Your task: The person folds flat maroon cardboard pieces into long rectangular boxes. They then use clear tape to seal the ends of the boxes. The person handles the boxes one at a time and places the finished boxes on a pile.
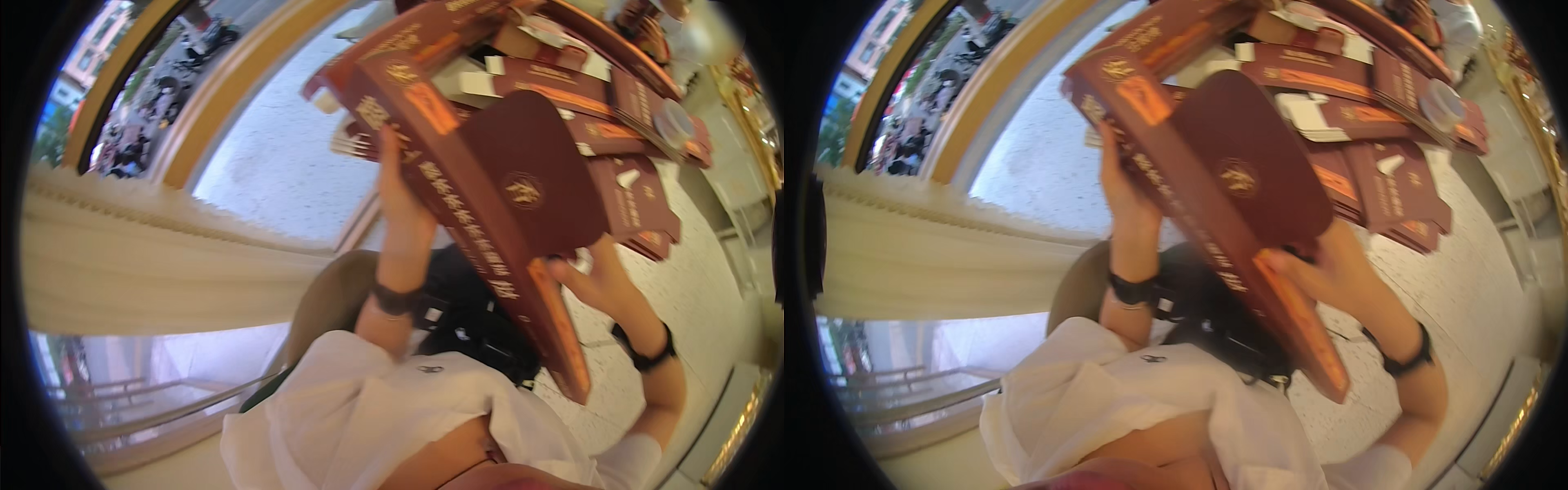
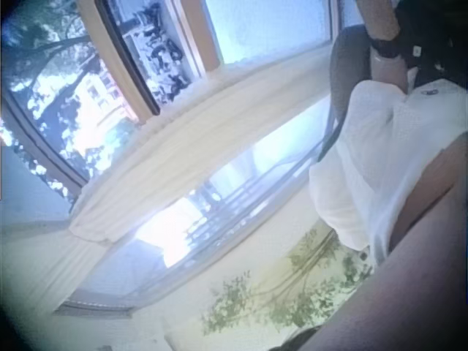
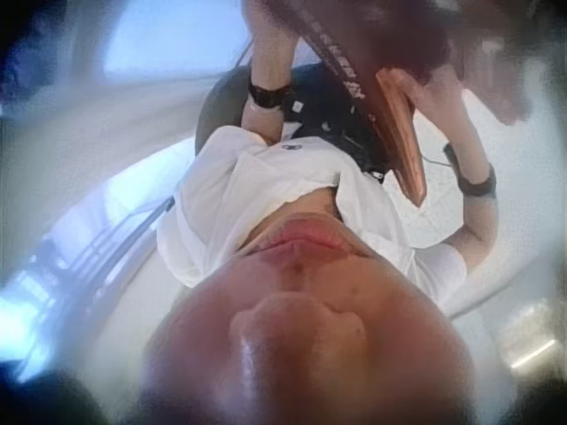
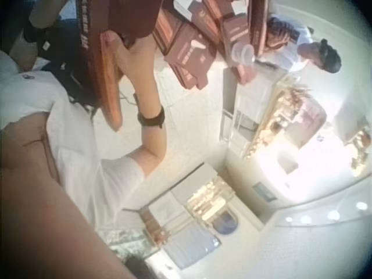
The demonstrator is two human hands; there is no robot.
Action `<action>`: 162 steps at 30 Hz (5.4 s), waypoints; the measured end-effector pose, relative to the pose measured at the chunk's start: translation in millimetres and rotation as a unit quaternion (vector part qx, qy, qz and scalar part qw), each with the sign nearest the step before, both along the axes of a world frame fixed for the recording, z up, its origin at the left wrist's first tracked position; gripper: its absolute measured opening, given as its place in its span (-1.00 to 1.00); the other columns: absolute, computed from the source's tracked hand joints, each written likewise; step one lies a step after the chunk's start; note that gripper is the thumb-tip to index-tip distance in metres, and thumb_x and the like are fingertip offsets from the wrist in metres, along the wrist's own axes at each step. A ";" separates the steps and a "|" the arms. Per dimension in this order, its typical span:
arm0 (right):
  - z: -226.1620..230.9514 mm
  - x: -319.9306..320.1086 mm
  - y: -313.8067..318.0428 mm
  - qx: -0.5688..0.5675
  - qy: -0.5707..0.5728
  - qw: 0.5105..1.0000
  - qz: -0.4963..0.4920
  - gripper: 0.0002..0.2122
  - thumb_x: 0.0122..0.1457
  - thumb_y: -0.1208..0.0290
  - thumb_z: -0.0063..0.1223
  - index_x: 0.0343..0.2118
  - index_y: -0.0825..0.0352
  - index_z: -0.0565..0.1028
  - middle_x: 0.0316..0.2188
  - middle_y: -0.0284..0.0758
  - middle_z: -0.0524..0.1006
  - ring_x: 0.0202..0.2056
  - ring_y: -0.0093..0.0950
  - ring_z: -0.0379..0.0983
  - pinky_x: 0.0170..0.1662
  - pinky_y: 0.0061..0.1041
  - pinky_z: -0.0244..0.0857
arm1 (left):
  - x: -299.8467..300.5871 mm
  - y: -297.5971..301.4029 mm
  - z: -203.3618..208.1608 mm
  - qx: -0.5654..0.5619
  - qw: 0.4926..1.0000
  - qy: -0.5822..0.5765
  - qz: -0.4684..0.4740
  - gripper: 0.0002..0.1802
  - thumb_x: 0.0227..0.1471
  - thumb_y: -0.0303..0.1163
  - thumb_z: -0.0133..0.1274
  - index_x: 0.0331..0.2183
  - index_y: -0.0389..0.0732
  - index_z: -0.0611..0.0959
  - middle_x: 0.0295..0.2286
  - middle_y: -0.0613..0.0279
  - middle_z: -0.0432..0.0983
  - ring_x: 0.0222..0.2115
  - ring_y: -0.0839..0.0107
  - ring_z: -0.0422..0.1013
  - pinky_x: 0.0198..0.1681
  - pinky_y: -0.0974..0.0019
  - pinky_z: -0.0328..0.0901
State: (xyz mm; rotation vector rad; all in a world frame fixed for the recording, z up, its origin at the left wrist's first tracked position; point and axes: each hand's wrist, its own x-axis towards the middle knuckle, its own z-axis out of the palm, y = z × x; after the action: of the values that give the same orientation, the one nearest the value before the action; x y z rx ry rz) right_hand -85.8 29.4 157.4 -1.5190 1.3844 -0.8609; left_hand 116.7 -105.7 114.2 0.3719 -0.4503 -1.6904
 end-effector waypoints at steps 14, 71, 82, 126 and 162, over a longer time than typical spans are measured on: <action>-59.7 28.6 20.9 -0.085 0.060 0.994 0.014 -0.57 0.08 0.53 0.12 0.03 0.46 0.30 -0.05 -0.17 0.43 -0.08 -0.42 0.36 0.00 -0.50 0.23 | 51.3 -28.8 -44.3 0.011 0.995 -0.071 0.068 -0.50 0.22 -0.07 -0.17 0.03 -0.24 0.42 -0.08 0.12 0.47 -0.12 0.23 0.45 -0.04 0.19 0.35; -42.5 -23.9 32.0 -0.072 0.072 0.989 -0.111 -0.60 0.20 0.22 0.01 -0.03 0.42 0.38 -0.12 -0.14 0.48 -0.11 -0.36 0.41 -0.02 -0.42 0.28 | 11.3 -50.5 -43.7 -0.007 0.974 -0.226 0.032 -0.37 0.15 0.06 -0.09 0.12 -0.13 0.32 0.03 0.15 0.36 0.01 0.28 0.34 0.05 0.16 0.31; 46.8 -78.5 88.5 0.098 0.230 0.967 0.058 -0.61 0.28 0.07 -0.16 0.00 0.26 0.41 -0.33 -0.29 0.52 -0.28 -0.52 0.47 -0.13 -0.45 0.36 | 74.2 -30.0 -38.0 -0.158 0.924 -0.312 0.155 -0.23 0.12 0.23 -0.20 0.17 -0.08 0.22 0.11 -0.01 0.20 0.08 0.01 0.24 0.05 -0.14 0.29; -169.6 -65.0 221.3 -0.214 -0.580 0.707 -0.343 -0.45 0.23 0.10 -0.06 0.18 0.28 0.17 0.19 -0.22 0.22 0.21 -0.28 0.12 0.24 -0.12 0.08 | 74.8 15.2 -45.9 -0.117 0.988 -0.089 0.051 -0.32 0.07 -0.06 0.06 0.15 -0.07 0.24 0.06 0.17 0.28 0.05 0.28 0.26 0.09 0.04 0.21; -4.5 101.4 -157.4 -0.411 0.240 0.876 0.074 -0.66 0.00 0.52 0.11 -0.10 0.29 0.42 -0.09 -0.23 0.43 -0.06 -0.24 0.36 -0.01 -0.29 0.24 | 232.8 44.0 82.6 -0.416 0.844 -0.305 0.151 -0.24 0.03 0.11 -0.06 0.10 -0.23 0.26 -0.06 -0.25 0.29 -0.04 -0.09 0.33 0.03 -0.11 0.26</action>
State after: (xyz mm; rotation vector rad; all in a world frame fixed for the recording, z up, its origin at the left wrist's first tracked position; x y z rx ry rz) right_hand 15.5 -128.0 152.9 -2.6006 1.2561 -1.0929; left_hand 349.4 -61.7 196.8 0.2967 -1.4519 -0.9019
